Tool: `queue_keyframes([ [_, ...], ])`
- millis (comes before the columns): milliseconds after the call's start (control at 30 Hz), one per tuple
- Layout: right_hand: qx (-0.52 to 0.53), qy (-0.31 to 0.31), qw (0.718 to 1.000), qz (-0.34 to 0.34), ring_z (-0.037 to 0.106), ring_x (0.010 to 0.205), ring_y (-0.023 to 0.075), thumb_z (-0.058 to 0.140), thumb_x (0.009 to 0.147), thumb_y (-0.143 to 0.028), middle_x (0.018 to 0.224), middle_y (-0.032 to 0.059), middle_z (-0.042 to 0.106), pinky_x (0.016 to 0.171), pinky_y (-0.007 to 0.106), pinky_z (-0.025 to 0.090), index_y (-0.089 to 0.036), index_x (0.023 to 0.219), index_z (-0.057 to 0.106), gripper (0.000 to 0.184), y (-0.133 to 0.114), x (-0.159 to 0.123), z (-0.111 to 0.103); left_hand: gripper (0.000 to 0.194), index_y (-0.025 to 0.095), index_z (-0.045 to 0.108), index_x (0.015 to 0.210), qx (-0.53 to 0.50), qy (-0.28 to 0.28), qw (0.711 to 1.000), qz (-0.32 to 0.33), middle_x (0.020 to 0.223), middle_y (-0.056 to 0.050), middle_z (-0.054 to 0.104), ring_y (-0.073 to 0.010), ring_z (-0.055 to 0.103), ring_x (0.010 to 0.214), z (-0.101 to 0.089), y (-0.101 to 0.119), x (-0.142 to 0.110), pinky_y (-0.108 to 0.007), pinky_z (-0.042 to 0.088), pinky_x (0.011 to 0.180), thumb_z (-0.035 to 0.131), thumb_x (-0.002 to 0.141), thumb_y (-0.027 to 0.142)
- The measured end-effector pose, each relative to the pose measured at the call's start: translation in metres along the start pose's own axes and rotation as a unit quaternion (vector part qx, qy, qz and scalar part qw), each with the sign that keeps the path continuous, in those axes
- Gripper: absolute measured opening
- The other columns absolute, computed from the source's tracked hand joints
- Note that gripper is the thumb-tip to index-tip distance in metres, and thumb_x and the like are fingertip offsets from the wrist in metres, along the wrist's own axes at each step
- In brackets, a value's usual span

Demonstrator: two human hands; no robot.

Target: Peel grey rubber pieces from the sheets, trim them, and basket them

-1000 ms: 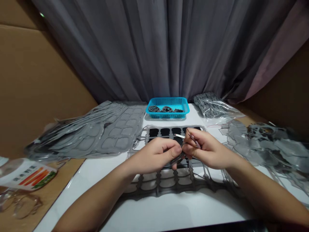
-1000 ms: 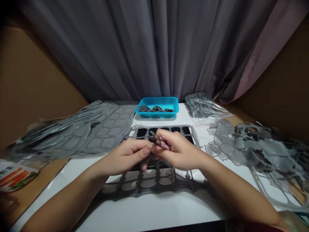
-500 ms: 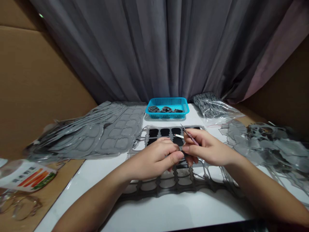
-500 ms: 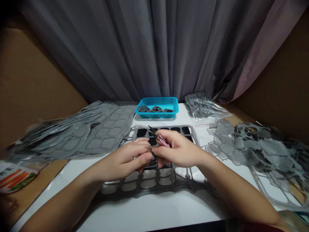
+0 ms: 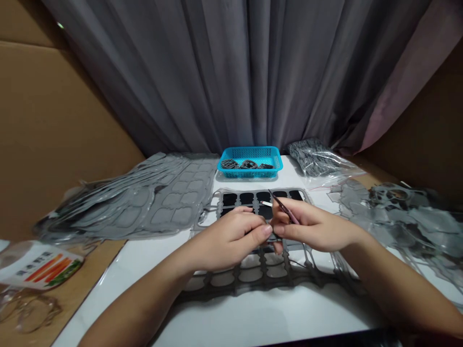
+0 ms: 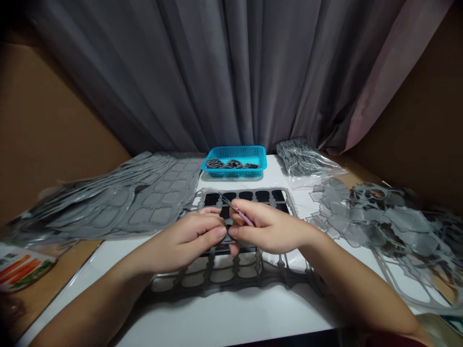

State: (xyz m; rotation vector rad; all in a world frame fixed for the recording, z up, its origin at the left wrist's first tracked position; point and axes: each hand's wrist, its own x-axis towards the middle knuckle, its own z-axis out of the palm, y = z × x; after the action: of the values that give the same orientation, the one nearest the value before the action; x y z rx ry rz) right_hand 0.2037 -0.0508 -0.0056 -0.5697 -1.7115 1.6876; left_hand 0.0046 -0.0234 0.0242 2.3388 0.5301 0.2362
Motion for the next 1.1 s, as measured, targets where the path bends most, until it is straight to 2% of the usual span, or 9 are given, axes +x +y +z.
queue_keyframes([
  [167,0.006,0.001,1.000,0.008,0.060,0.071,0.0092,0.043,0.087,-0.009,0.074,-0.0064,0.037,0.066,0.025,0.044,-0.020,0.076,0.033,0.018,-0.001,0.000,0.002,0.035,0.019,0.068,0.092,0.007,-0.004,1.000,-0.006,0.078,0.001,0.067,-0.0133,0.058,0.077,0.001,-0.001,-0.001,-0.034,0.024,0.104,0.035,0.097,0.029],
  [367,-0.063,-0.039,0.997,0.016,0.057,0.070,0.0104,0.050,0.090,-0.025,0.072,-0.0045,0.048,0.062,0.024,0.044,-0.020,0.079,0.034,0.020,-0.002,-0.002,0.003,0.034,0.017,0.065,0.083,-0.012,-0.021,0.999,0.027,0.080,-0.001,0.067,-0.0139,0.057,0.080,-0.002,-0.002,-0.001,-0.032,0.029,0.098,0.036,0.097,0.028],
  [467,-0.038,-0.046,0.998,0.001,0.056,0.069,0.0095,0.048,0.091,-0.025,0.071,-0.0050,0.046,0.063,0.024,0.044,-0.021,0.079,0.033,0.020,-0.003,-0.003,0.001,0.038,0.017,0.060,0.074,-0.018,-0.035,0.998,0.051,0.070,0.000,0.063,-0.0139,0.055,0.076,-0.006,-0.005,-0.001,-0.030,0.034,0.091,0.035,0.097,0.033],
  [567,-0.044,-0.029,0.999,-0.008,0.054,0.066,0.0084,0.049,0.089,-0.023,0.070,-0.0057,0.041,0.060,0.023,0.043,-0.021,0.077,0.031,0.022,-0.004,-0.005,0.001,0.040,0.016,0.054,0.068,-0.021,-0.034,0.998,0.047,0.064,-0.001,0.060,-0.0155,0.053,0.075,-0.007,-0.007,-0.002,-0.029,0.037,0.083,0.036,0.096,0.039],
  [733,-0.052,-0.031,0.998,-0.006,0.052,0.069,0.0079,0.046,0.084,-0.007,0.073,-0.0054,0.042,0.063,0.023,0.043,-0.021,0.076,0.032,0.022,-0.009,-0.007,0.003,0.041,0.016,0.057,0.070,-0.041,-0.048,0.997,0.044,0.068,-0.002,0.063,-0.0155,0.056,0.079,-0.008,-0.005,-0.003,-0.032,0.035,0.091,0.034,0.097,0.037],
  [833,-0.043,-0.041,0.998,-0.012,0.054,0.070,0.0083,0.045,0.082,-0.004,0.073,-0.0054,0.041,0.061,0.023,0.042,-0.021,0.075,0.031,0.023,-0.011,-0.007,0.005,0.041,0.016,0.057,0.069,-0.046,-0.054,0.997,0.041,0.068,-0.001,0.062,-0.0138,0.056,0.075,-0.007,-0.004,-0.004,-0.033,0.032,0.097,0.034,0.097,0.035],
  [1100,-0.037,-0.044,0.998,-0.028,0.047,0.061,0.0076,0.050,0.090,-0.027,0.068,-0.0051,0.043,0.056,0.022,0.040,-0.021,0.078,0.033,0.022,-0.007,-0.008,0.001,0.046,0.016,0.051,0.066,-0.084,-0.045,0.995,0.041,0.063,0.000,0.057,-0.0128,0.054,0.068,-0.009,0.001,-0.007,-0.034,0.034,0.096,0.030,0.097,0.042],
])
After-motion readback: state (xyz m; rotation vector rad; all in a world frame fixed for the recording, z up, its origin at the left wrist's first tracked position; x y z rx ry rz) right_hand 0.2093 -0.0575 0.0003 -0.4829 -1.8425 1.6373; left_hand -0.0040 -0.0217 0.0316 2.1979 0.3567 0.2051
